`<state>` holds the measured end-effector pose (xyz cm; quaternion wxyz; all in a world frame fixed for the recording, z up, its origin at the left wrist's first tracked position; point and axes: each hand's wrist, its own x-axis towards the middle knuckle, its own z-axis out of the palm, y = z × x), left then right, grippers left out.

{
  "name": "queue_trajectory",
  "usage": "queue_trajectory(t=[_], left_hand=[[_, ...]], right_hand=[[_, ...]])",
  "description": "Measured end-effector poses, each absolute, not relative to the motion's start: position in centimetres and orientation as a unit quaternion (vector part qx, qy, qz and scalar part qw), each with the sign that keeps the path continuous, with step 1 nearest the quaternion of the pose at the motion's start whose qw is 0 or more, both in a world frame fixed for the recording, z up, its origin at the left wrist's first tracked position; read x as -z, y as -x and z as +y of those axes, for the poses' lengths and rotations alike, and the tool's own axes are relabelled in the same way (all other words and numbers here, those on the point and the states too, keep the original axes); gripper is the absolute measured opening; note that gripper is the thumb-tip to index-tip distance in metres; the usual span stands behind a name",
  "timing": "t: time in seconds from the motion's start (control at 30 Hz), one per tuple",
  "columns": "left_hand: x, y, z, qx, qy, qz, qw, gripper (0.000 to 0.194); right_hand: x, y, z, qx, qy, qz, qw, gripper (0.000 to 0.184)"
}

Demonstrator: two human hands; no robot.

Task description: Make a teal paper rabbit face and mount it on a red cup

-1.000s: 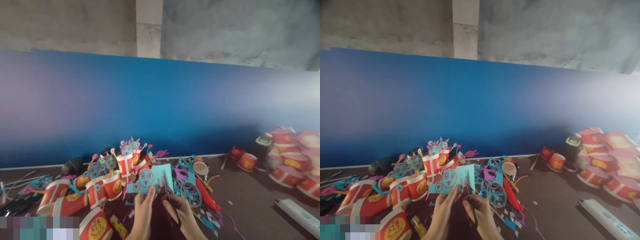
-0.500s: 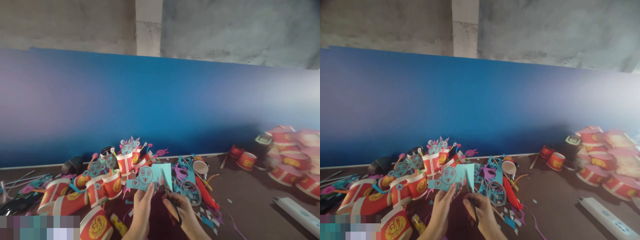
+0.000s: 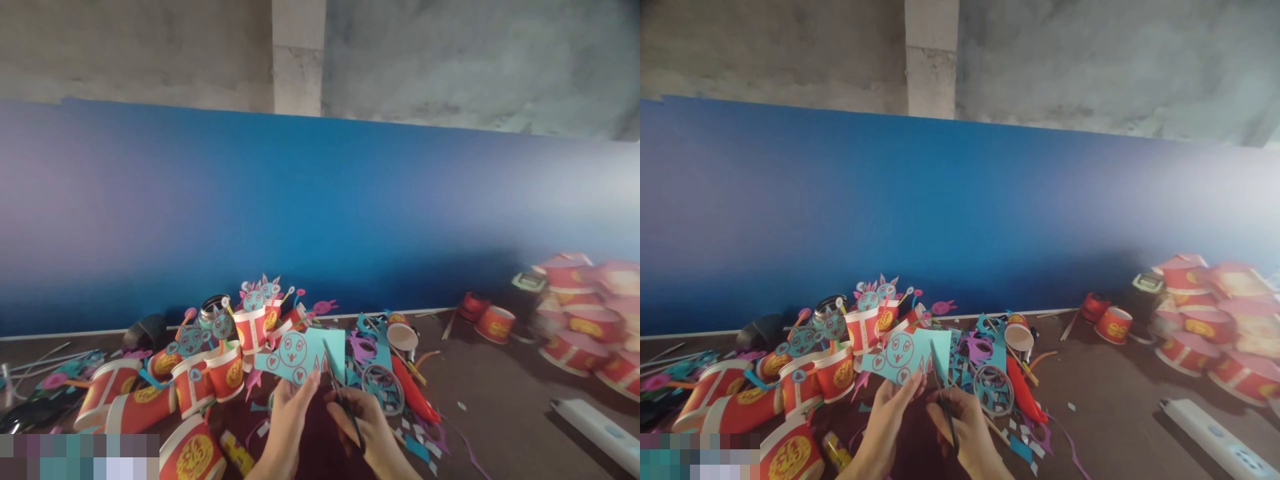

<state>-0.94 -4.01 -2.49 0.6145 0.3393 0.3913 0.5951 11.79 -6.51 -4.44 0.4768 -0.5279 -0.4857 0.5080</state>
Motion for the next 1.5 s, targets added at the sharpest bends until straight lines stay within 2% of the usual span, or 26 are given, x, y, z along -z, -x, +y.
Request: queue_trajectory(t=[0.2,0.47,0.77,0.9,1.17,1.5], left_hand=[[2.7,1.3,-3.3,-0.611,-0.330,0.388,0.606,0.036],[2.0,2.5,-2.2,-0.608,-0.382,0.376,0.585,0.037],[0.7,2.9,-2.3,-0.539,-0.458,0.374,0.600,0.031],[0.1,3.2,-2.1,-0.536,-0.425,0.371,0.628,0.033],[1.2,3.9,-1.3,-0.567,-0.394,0.373,0.620,0.031],[1.0,4.3,-1.2,-0.549,-0.424,0.394,0.603,0.032]], right_hand=[[5.2,-12.3,-6.4,-0.563,0.493,-0.490,0.446,0.061],[5.2,-12.9,-6.6,-0.620,0.450,-0.479,0.428,0.058],[3.9,-13.4,-7.0,-0.589,0.479,-0.476,0.444,0.054],[3.8,-13.9,-6.9,-0.601,0.464,-0.495,0.422,0.052],[3.9,-14.4,-7.0,-0.627,0.447,-0.530,0.357,0.055],[4.6,-15.0,-6.8,-0.644,0.420,-0.542,0.339,0.051]])
